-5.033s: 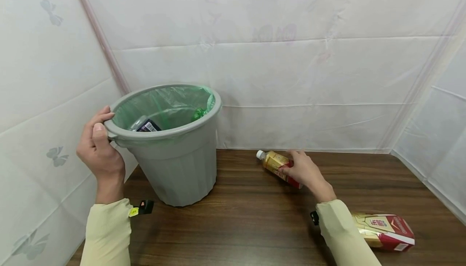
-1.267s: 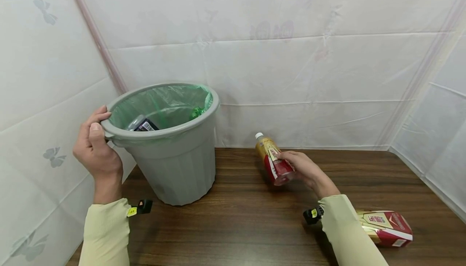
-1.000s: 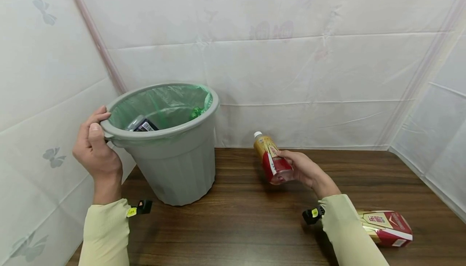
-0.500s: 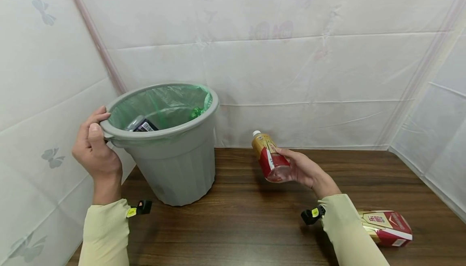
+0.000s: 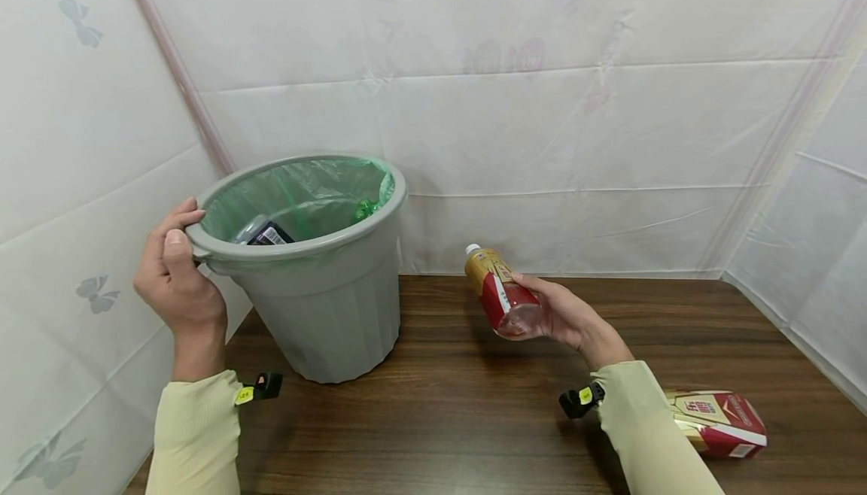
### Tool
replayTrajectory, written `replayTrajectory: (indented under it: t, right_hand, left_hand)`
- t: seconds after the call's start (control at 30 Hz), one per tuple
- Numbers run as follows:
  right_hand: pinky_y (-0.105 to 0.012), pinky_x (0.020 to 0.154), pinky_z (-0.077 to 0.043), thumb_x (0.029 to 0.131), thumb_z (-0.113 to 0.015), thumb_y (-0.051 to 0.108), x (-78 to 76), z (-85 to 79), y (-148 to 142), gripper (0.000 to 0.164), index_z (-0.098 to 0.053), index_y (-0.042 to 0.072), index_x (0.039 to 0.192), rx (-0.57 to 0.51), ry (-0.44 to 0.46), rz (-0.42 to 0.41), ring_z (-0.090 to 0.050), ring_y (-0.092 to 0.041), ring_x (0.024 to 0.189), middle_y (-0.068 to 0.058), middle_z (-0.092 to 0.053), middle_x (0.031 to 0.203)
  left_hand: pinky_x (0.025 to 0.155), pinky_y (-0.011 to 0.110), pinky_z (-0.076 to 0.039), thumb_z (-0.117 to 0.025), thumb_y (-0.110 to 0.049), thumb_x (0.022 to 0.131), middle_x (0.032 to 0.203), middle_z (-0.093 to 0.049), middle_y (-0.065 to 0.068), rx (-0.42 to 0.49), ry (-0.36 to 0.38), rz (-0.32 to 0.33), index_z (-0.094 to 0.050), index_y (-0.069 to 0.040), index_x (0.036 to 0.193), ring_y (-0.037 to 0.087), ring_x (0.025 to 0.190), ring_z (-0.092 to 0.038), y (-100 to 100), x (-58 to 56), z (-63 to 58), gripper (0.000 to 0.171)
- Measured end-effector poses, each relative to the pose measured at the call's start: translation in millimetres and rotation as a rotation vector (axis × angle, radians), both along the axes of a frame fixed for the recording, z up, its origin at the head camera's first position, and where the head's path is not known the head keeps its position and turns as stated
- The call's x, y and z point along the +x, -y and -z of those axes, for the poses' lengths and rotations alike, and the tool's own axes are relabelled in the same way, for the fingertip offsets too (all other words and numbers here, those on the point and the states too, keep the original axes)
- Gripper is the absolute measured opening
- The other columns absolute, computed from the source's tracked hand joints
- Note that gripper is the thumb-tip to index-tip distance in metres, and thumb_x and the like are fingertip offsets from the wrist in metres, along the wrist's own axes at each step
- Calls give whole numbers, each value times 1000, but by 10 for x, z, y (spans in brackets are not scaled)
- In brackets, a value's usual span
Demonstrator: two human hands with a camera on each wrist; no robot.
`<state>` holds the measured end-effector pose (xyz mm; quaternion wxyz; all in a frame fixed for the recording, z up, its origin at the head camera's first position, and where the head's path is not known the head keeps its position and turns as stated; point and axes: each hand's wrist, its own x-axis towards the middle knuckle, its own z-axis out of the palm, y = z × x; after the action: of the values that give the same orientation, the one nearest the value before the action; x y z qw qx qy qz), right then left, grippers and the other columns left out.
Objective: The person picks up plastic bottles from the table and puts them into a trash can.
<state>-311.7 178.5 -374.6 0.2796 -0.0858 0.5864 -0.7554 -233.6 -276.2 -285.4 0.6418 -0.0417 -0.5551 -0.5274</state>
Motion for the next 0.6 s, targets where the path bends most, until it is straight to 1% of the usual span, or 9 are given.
replayTrajectory:
  t: [0.3, 0.5, 0.6]
  right_hand:
    - [-51, 83, -64, 111, -49, 36, 20, -28, -2, 58, -31, -2, 151, -20, -10, -5, -73, -26, 95, -14, -62, 118]
    - [-52, 85, -63, 110, -51, 39, 58, -69, 22, 60, -31, 0, 152, -33, -13, -14, -73, -27, 98, -14, -61, 121]
    - [-52, 84, -63, 110, -50, 38, 84, -106, 33, 58, -31, 2, 151, -45, -6, -7, -73, -29, 99, -14, -60, 123]
  left_hand:
    - [110, 33, -49, -45, -13, 99, 116, -77, 17, -9, -4, -2, -78, 12, 103, 25, 121, -70, -30, 19, -24, 42]
    - [110, 33, -49, -45, -14, 99, 117, -77, 16, -10, 6, -6, -78, 12, 104, 24, 121, -70, -51, 50, -42, 42]
    - [110, 33, -49, -45, -13, 99, 117, -77, 17, -8, 4, -4, -78, 12, 104, 25, 121, -70, -56, 57, -40, 42]
